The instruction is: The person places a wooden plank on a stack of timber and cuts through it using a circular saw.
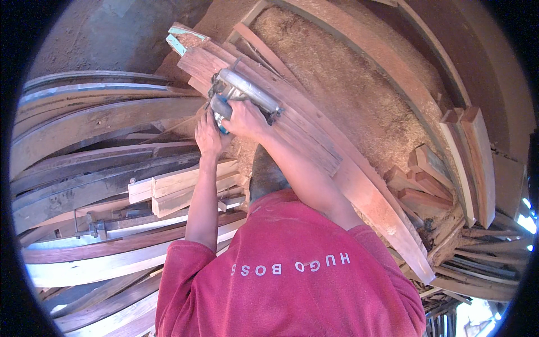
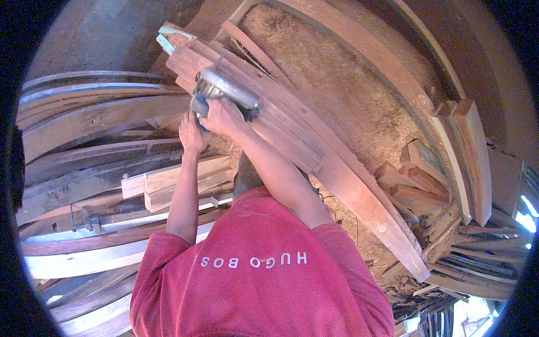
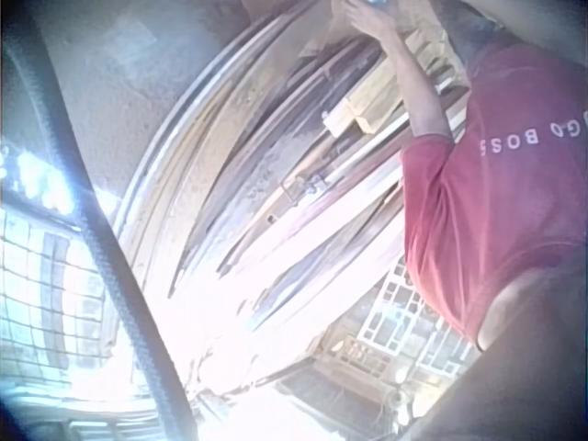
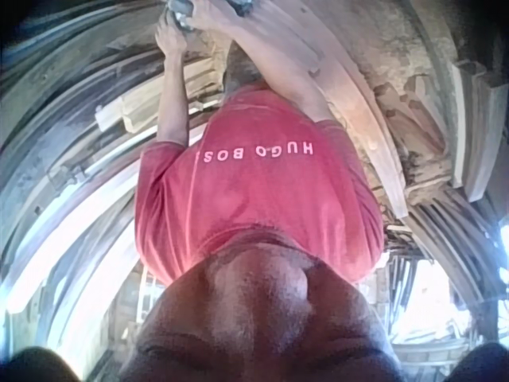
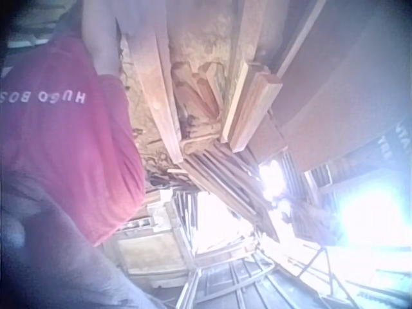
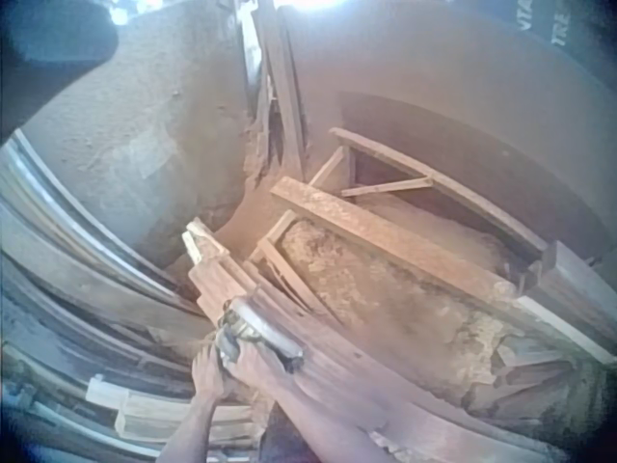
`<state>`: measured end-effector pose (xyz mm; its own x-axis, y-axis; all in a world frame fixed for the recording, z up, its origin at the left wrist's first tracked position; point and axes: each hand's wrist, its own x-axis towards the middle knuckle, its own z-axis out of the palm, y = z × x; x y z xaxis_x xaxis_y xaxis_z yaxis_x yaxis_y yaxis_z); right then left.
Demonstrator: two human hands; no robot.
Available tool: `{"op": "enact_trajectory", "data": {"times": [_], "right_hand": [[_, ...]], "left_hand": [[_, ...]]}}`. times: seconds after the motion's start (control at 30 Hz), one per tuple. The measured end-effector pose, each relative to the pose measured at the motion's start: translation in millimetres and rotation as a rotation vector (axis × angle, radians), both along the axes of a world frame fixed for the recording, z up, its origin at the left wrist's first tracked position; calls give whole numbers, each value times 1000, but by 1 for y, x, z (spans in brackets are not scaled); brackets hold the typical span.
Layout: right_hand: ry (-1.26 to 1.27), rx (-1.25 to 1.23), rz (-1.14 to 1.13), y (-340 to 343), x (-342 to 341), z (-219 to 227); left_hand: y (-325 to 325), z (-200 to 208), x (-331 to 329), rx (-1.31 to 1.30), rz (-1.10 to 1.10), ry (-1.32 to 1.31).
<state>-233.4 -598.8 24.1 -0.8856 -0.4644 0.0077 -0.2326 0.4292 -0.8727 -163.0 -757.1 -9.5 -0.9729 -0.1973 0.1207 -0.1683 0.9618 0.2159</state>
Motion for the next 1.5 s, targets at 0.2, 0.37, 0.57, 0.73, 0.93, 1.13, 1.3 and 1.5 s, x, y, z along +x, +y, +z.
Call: {"op": "enact_trajectory", "data": {"times": [0.2,0.37,0.57,0.73,0.93,1.13,1.3,1.5], "right_hand": [[-14,-13,2,-4,-3,-2],[-19,-18,8,-4,-5,0],[11,-10,-7,-6,-6,-3],[-52,-8,28,-7,-11,-2],[-37,-25,20,-9,-14,-5],[-35,-29,23,-12,-15,-8],[-3,-34,24,-13,-16,-10],[9,-12,41,-13,-16,-9]], "left_hand": [[-7,-7,-1,-6,-23,40],[-8,-6,-5,2,-17,10],[-9,-8,-6,-11,-12,6],[-11,-6,-9,-29,-11,-2],[-11,-7,-12,-47,-16,-7],[-17,-14,-13,-66,-43,48],[-18,-13,-15,-76,-48,43],[-21,-19,-15,-106,-49,80]]}}
